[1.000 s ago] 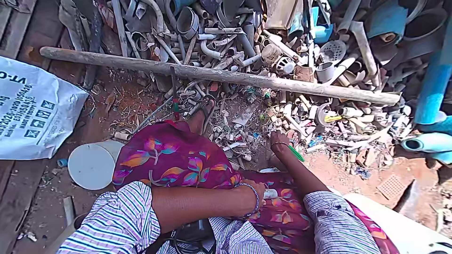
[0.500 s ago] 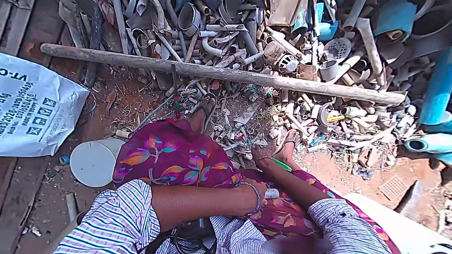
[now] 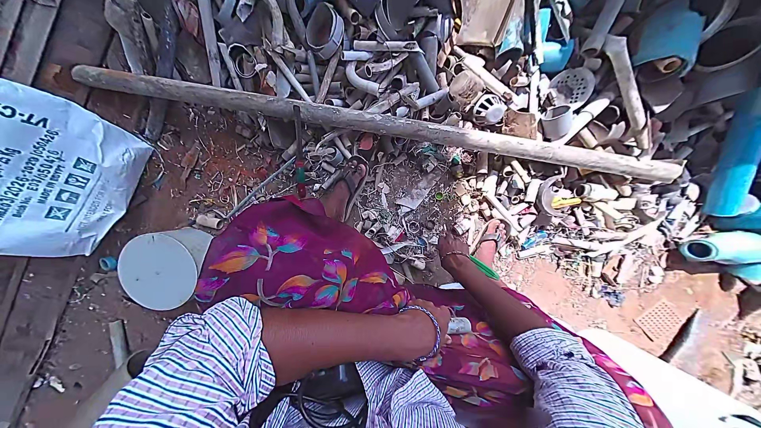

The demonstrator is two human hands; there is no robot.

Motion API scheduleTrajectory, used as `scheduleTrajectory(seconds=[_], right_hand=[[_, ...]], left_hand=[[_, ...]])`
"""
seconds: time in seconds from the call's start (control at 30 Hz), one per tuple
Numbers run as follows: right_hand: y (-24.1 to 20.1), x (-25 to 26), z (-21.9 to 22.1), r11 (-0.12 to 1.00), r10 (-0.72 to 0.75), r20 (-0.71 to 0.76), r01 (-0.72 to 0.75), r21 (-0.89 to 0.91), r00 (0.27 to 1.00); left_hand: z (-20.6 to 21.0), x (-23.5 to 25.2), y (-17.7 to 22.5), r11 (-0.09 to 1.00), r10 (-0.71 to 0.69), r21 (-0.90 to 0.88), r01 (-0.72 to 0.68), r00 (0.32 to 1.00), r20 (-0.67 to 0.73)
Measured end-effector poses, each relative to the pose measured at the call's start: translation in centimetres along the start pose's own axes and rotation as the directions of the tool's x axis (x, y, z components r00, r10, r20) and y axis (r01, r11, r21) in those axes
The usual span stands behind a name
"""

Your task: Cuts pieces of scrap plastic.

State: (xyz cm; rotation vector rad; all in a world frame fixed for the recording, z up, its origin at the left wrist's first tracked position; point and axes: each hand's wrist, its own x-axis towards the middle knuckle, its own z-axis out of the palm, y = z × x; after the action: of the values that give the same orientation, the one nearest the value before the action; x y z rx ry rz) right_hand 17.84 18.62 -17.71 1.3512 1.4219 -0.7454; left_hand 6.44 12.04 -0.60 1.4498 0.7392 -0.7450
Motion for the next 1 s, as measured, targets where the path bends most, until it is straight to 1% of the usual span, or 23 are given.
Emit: scheduleTrajectory(seconds=[0.1,0.17,0.23,0.3,0.4,0.5,0.53,0.57,0.6,0.63,0.67,0.7,0.73,0.77,0.8,0.87,0.9,0.93,1.0], right_hand=[[0.7,0.4,-0.4,0.999,0.037,-0.020,-0.036,0.028,0.999],[1.3,0.0,-0.9,0.999,0.025,-0.039,-0.023,0.042,0.999],[2.1,-1.2,-2.0,0.997,-0.019,-0.075,0.025,0.070,0.997],[3.5,-2.9,-3.3,0.992,-0.045,-0.129,0.060,0.115,0.991],[6.2,-6.8,-5.5,0.964,-0.043,-0.261,0.108,0.242,0.964],[8.6,-12.3,-7.4,0.927,0.000,-0.416,0.156,0.341,0.909],[9.2,-14.3,-7.6,0.898,0.019,-0.487,0.199,0.392,0.873],[9.8,-16.1,-7.2,0.858,0.042,-0.577,0.267,0.439,0.815],[10.3,-17.4,-6.4,0.812,0.074,-0.675,0.349,0.468,0.735],[10.6,-18.1,-5.3,0.758,0.112,-0.771,0.447,0.474,0.627],[10.7,-18.4,-4.3,0.709,0.151,-0.837,0.532,0.463,0.526],[10.6,-18.4,-3.6,0.662,0.179,-0.872,0.600,0.449,0.455],[10.5,-18.0,-3.2,0.623,0.186,-0.894,0.655,0.428,0.407],[10.2,-17.6,-3.3,0.591,0.173,-0.901,0.690,0.418,0.397],[9.8,-17.6,-3.8,0.579,0.135,-0.899,0.703,0.412,0.416],[9.2,-18.0,-5.5,0.616,0.033,-0.876,0.680,0.397,0.482],[9.0,-18.1,-6.3,0.645,0.000,-0.862,0.659,0.387,0.507],[9.0,-18.2,-7.1,0.668,-0.012,-0.856,0.641,0.378,0.517],[9.0,-18.2,-8.3,0.688,-0.005,-0.837,0.609,0.394,0.547]], left_hand=[[0.1,0.3,0.0,1.000,-0.007,0.004,0.007,1.000,-0.002],[-0.3,0.5,-0.1,1.000,-0.017,0.016,0.017,1.000,-0.022],[-1.3,0.6,0.1,0.995,-0.068,0.069,0.073,0.995,-0.072],[-3.2,0.2,0.3,0.987,-0.133,0.069,0.144,0.980,-0.148],[-6.0,-1.2,0.1,0.989,-0.150,-0.051,0.141,0.929,-0.338],[-7.5,-2.8,-0.2,0.978,-0.133,-0.207,0.036,0.870,-0.475],[-7.8,-3.2,-0.3,0.964,-0.131,-0.264,-0.009,0.854,-0.504],[-8.2,-3.6,-0.5,0.945,-0.129,-0.321,-0.056,0.841,-0.526],[-8.5,-3.7,-0.7,0.922,-0.127,-0.373,-0.108,0.824,-0.553],[-8.7,-3.6,-1.1,0.896,-0.126,-0.414,-0.162,0.800,-0.586],[-9.0,-3.5,-1.4,0.869,-0.131,-0.448,-0.210,0.776,-0.617],[-9.2,-3.5,-1.5,0.851,-0.139,-0.465,-0.245,0.749,-0.648],[-9.5,-3.5,-1.3,0.848,-0.146,-0.462,-0.261,0.721,-0.677],[-9.8,-3.6,-1.1,0.862,-0.150,-0.437,-0.258,0.692,-0.706],[-10.0,-4.0,-0.6,0.883,-0.154,-0.403,-0.240,0.663,-0.733],[-10.1,-4.5,0.1,0.921,-0.148,-0.335,-0.200,0.615,-0.774],[-10.2,-4.5,0.4,0.931,-0.144,-0.313,-0.187,0.599,-0.788],[-10.4,-4.6,0.7,0.937,-0.142,-0.300,-0.178,0.591,-0.794],[-10.8,-4.8,1.0,0.948,-0.147,-0.284,-0.146,0.591,-0.793]])
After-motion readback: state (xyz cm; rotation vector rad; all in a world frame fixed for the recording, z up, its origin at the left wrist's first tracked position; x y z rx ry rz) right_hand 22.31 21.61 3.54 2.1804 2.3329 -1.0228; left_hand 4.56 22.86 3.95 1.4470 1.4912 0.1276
